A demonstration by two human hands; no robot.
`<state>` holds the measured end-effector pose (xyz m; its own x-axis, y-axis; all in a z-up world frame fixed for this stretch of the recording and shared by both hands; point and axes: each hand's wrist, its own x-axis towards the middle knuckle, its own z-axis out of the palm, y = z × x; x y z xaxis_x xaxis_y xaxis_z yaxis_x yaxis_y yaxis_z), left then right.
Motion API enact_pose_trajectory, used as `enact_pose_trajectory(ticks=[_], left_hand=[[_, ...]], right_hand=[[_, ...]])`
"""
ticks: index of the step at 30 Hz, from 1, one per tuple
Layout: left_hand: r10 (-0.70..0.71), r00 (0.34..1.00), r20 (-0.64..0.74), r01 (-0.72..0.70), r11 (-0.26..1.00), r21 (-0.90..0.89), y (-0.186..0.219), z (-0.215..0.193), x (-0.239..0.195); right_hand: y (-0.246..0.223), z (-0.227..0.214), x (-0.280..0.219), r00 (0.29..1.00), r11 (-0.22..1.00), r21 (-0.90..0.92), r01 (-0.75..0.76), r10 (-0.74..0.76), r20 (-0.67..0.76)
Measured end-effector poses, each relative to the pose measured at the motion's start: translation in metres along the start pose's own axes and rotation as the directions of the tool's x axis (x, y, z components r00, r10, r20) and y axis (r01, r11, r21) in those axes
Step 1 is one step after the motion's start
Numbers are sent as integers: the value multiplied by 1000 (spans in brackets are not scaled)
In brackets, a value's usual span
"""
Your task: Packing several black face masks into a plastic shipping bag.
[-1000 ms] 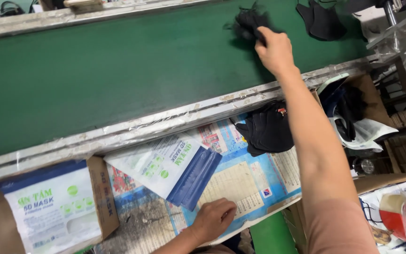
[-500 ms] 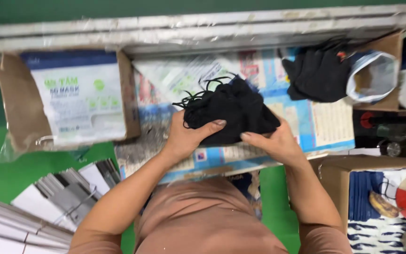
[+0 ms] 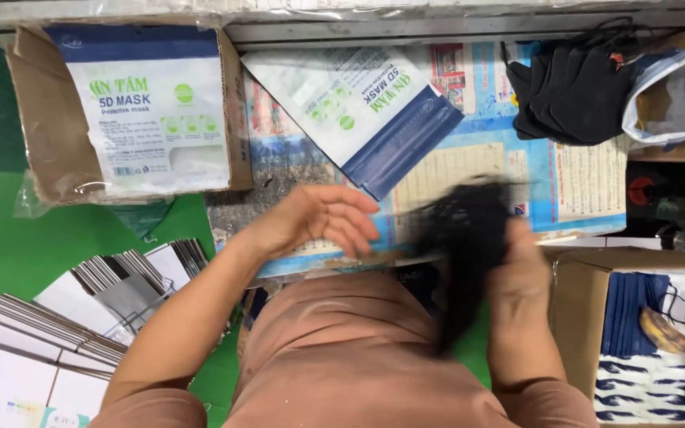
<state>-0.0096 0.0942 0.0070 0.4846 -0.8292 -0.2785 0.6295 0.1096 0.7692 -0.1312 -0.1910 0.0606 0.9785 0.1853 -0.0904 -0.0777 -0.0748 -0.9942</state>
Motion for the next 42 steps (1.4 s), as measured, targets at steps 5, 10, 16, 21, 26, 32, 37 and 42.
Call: enact_pose_trajectory(ticks=[5,10,16,21,26,32,37,42], left_hand=[[124,942,312,-33,959,-282,24,10,-10],[107,989,103,-145,846,513,30,11,-14],[434,894,107,-224,230,947,-29,23,3],[594,788,165,-380,257,889,-43,38,-4],[483,866,128,-313,325,892,-32,44,-12],[481,816,320,-445,172,879,-52,37,-20],[436,860,267,-386,212,898,-35,38,-8],[374,862,341,-425,168,890,-40,35,-7]], right_hand=[[-14,20,-19,973,881,471,54,60,-224],[3,38,11,957,945,-259,-200,132,-259],[31,51,31,949,754,-612,239,-316,-19],[48,40,13,977,847,-501,176,-213,-16],[38,49,15,996,817,-572,70,-92,-9],[59,43,-3,981,882,-452,137,-185,-64],[46,45,14,960,770,-599,221,-281,-7],[47,37,9,986,708,-692,145,-158,45]])
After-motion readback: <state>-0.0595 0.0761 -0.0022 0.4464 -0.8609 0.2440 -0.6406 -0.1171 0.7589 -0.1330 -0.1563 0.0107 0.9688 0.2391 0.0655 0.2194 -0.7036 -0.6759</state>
